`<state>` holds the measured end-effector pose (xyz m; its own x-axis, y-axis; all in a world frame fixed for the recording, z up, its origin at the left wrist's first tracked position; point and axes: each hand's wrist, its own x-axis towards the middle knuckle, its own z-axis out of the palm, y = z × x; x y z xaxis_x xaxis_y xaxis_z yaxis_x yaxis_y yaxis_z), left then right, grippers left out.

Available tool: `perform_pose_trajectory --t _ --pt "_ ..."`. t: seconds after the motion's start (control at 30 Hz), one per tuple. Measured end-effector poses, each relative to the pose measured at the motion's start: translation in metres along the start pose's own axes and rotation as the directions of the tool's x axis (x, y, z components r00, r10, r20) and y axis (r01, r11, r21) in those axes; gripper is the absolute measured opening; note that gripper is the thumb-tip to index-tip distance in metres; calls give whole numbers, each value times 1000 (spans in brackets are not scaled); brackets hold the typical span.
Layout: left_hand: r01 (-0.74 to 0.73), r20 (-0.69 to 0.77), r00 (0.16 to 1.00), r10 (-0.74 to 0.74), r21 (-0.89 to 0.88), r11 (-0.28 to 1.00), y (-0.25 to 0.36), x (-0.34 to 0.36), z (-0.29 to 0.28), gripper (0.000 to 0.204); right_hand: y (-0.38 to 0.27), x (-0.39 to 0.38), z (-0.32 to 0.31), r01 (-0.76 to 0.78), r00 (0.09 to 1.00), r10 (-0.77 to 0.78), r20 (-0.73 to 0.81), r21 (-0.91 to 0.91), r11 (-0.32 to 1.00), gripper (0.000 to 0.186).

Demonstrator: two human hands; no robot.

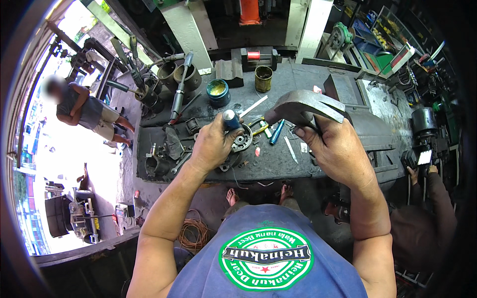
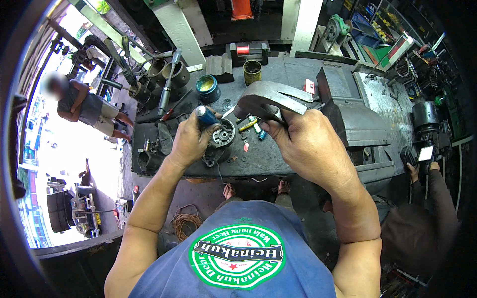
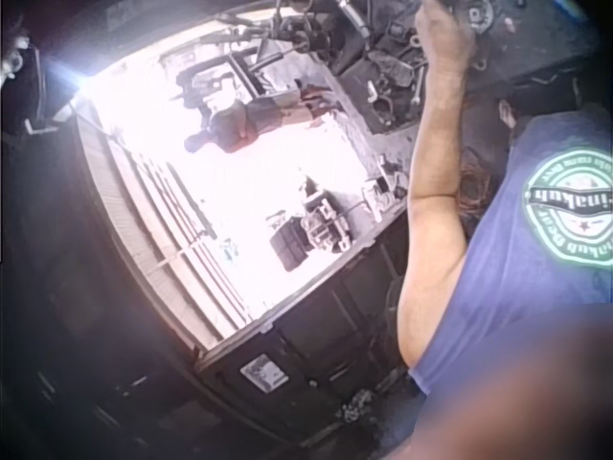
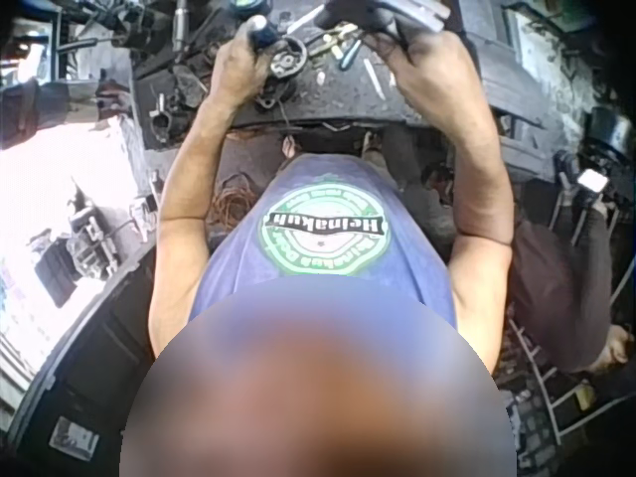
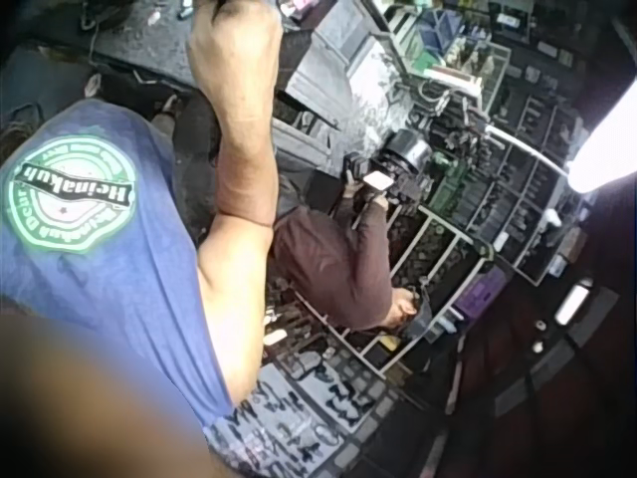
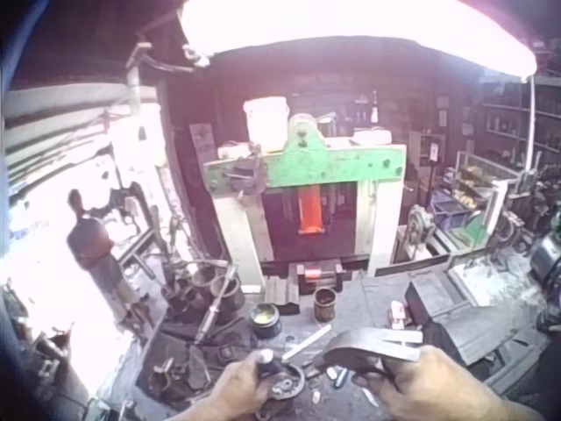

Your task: The person works on mechanical parts at a workbench, using a hammer to tap a cylindrical component and a file to smooth a cylindrical shaft. They handle various tools and parts, including a screwdriver and a metal ring, while another person works nearby.

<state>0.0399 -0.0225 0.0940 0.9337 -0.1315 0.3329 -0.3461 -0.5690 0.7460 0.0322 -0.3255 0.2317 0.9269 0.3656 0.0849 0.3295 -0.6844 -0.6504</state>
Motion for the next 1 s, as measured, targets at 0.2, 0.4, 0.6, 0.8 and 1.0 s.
perform_pose_trajectory --t 0.2,0.4,0.6,0.8,1.0 --pt "-3 14 1000 3 -12 1000 2 4 -1 33 -4 4 1 12 999 -13 45 5 1000 32" --pt "0 60 998 -5 81 997 8 10 -3 36 -5 7 2 76 997 -74 32 -57 996 32" --pt "57 150 984 -91 220 974 8 16 -2 33 -12 22 2 213 975 -218 -49 -84 973 29" --pt "-10 131 991 2 61 998 4 15 -3 42 -24 38 -5 203 979 -202 15 -111 973 26" --pt "-11 92 996 6 55 998 1 11 -4 42 -37 42 -4 196 981 -192 39 -129 972 26"
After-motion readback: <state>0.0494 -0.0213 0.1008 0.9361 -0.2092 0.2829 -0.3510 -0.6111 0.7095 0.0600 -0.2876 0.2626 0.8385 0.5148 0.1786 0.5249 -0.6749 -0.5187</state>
